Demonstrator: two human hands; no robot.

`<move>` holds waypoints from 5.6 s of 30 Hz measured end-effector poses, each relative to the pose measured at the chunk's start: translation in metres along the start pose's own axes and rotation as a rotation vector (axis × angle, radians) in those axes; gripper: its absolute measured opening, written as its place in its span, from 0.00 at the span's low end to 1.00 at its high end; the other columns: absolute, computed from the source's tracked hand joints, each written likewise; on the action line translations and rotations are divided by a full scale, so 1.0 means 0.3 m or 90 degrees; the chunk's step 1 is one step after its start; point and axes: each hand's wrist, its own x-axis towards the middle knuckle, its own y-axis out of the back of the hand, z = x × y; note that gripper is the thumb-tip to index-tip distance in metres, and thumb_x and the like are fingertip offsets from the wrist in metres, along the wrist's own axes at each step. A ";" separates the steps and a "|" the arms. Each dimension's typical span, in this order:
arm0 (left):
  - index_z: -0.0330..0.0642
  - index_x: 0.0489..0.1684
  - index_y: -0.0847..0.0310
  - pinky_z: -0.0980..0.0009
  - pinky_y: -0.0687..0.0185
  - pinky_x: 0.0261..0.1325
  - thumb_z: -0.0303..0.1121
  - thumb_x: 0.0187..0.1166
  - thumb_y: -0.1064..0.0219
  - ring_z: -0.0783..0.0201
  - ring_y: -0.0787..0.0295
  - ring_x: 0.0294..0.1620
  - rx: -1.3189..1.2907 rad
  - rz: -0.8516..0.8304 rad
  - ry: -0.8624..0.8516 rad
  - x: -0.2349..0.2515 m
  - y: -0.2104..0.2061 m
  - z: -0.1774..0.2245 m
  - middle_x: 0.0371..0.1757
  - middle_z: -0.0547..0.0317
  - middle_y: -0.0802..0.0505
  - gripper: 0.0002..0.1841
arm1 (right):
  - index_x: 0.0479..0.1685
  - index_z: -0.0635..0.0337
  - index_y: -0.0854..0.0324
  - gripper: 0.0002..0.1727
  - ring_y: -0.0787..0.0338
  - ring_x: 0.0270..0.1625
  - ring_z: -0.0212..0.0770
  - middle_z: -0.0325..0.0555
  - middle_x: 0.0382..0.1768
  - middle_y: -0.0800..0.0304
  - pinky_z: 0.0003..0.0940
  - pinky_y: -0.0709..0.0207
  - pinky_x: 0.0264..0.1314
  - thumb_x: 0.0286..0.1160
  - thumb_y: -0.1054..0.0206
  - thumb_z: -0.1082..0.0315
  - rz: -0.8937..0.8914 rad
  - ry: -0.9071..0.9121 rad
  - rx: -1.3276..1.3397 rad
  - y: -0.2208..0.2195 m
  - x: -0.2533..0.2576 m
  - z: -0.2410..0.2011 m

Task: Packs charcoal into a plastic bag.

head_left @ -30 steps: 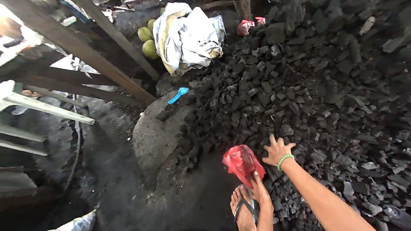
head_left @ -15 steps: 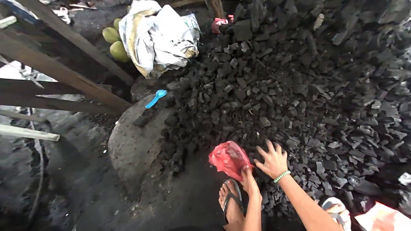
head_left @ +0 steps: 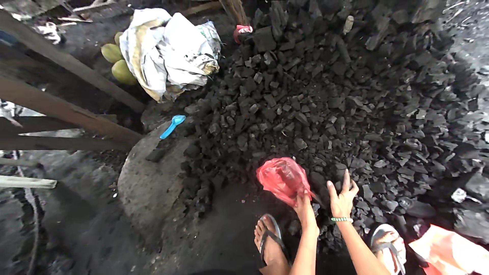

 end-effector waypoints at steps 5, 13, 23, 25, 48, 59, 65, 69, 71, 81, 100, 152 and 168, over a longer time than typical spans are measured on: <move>0.39 0.86 0.34 0.37 0.58 0.89 0.46 0.93 0.50 0.40 0.45 0.90 0.237 -0.142 -0.073 -0.089 -0.120 0.088 0.87 0.37 0.32 0.28 | 0.96 0.54 0.52 0.38 0.46 0.94 0.54 0.57 0.94 0.50 0.56 0.51 0.93 0.88 0.51 0.51 -0.057 -0.121 0.338 0.010 -0.010 0.040; 0.49 0.92 0.42 0.38 0.46 0.85 0.59 0.91 0.55 0.46 0.43 0.90 0.223 -0.368 0.077 -0.198 -0.161 0.285 0.91 0.46 0.36 0.34 | 0.66 0.47 0.27 0.45 0.12 0.48 0.42 0.44 0.48 0.12 0.49 0.16 0.44 0.79 0.75 0.24 0.041 -0.485 0.924 0.048 -0.021 0.052; 0.31 0.80 0.34 0.39 0.22 0.69 0.24 0.71 0.25 0.32 0.23 0.72 0.373 -0.001 -0.235 0.048 -0.083 0.409 0.78 0.25 0.27 0.34 | 0.76 0.52 0.34 0.41 0.16 0.57 0.43 0.49 0.57 0.17 0.52 0.19 0.56 0.87 0.75 0.32 0.096 -0.414 0.972 0.079 0.012 0.038; 0.33 0.84 0.36 0.42 0.20 0.69 0.23 0.71 0.27 0.31 0.21 0.72 0.545 0.021 -0.277 0.019 -0.109 0.473 0.85 0.26 0.36 0.36 | 0.67 0.48 0.30 0.34 0.14 0.47 0.34 0.38 0.45 0.15 0.39 0.16 0.48 0.91 0.74 0.37 0.102 -0.304 0.947 0.147 0.034 -0.119; 0.51 0.97 0.67 0.40 0.22 0.69 0.13 0.66 0.28 0.38 0.22 0.74 0.780 -0.441 -0.112 0.136 -0.113 0.706 0.84 0.33 0.30 0.58 | 0.82 0.54 0.26 0.25 0.39 0.88 0.69 0.66 0.87 0.38 0.69 0.45 0.85 0.94 0.51 0.55 -0.449 0.122 -0.088 0.213 0.365 -0.498; 0.46 0.93 0.46 0.33 0.34 0.78 0.22 0.76 0.32 0.33 0.26 0.79 0.907 -0.346 -0.282 0.175 -0.114 0.697 0.78 0.31 0.21 0.41 | 0.91 0.45 0.35 0.34 0.58 0.93 0.76 0.65 0.94 0.57 0.79 0.66 0.88 0.92 0.55 0.39 -0.595 0.235 -0.286 0.252 0.365 -0.577; 0.45 0.92 0.46 0.33 0.28 0.72 0.19 0.71 0.30 0.34 0.22 0.75 0.735 -0.341 -0.310 0.203 -0.145 0.707 0.75 0.30 0.20 0.44 | 0.81 0.61 0.27 0.25 0.21 0.78 0.60 0.64 0.79 0.25 0.62 0.25 0.74 0.93 0.52 0.60 -0.207 0.135 0.072 0.286 0.529 -0.398; 0.45 0.94 0.51 0.34 0.29 0.74 0.20 0.72 0.30 0.33 0.23 0.76 0.748 -0.360 -0.287 0.221 -0.153 0.647 0.77 0.28 0.22 0.45 | 0.80 0.65 0.27 0.27 0.33 0.82 0.79 0.74 0.85 0.41 0.81 0.36 0.74 0.89 0.41 0.58 -0.147 -0.014 -0.236 0.222 0.458 -0.082; 0.46 0.92 0.42 0.36 0.31 0.77 0.19 0.75 0.33 0.37 0.25 0.79 0.671 -0.384 -0.320 0.236 -0.138 0.610 0.80 0.33 0.23 0.40 | 0.89 0.53 0.34 0.34 0.59 0.93 0.75 0.66 0.95 0.63 0.88 0.56 0.79 0.88 0.40 0.48 -0.197 -0.002 -0.299 0.165 0.355 0.033; 0.42 0.90 0.41 0.35 0.50 0.86 0.51 0.95 0.58 0.38 0.44 0.90 0.324 -0.088 -0.266 0.225 0.063 0.143 0.91 0.42 0.35 0.31 | 0.75 0.48 0.16 0.39 0.23 0.77 0.76 0.67 0.78 0.23 0.81 0.41 0.75 0.79 0.55 0.33 -0.123 0.307 -0.264 0.129 0.006 0.269; 0.51 0.93 0.46 0.33 0.34 0.76 0.48 0.93 0.50 0.35 0.26 0.79 0.383 -0.078 -0.137 0.057 -0.008 -0.071 0.82 0.37 0.24 0.30 | 0.79 0.48 0.21 0.28 0.45 0.87 0.79 0.73 0.91 0.53 0.76 0.41 0.77 0.88 0.45 0.46 0.059 -0.287 -0.007 -0.002 -0.101 0.070; 0.47 0.74 0.20 0.46 0.12 0.56 0.16 0.78 0.37 0.35 0.11 0.55 0.948 -0.076 -0.528 -0.008 -0.117 0.734 0.84 0.28 0.37 0.26 | 0.77 0.59 0.23 0.23 0.19 0.77 0.56 0.60 0.81 0.28 0.57 0.22 0.73 0.92 0.48 0.59 -0.173 0.166 0.126 0.307 0.468 -0.471; 0.48 0.85 0.38 0.61 0.18 0.52 0.24 0.81 0.32 0.60 0.12 0.45 0.455 -0.362 -0.369 -0.313 -0.065 0.938 0.53 0.43 0.11 0.32 | 0.87 0.57 0.33 0.53 0.39 0.86 0.76 0.72 0.89 0.47 0.72 0.30 0.74 0.62 0.20 0.36 -0.359 -0.059 -0.317 0.041 0.056 0.040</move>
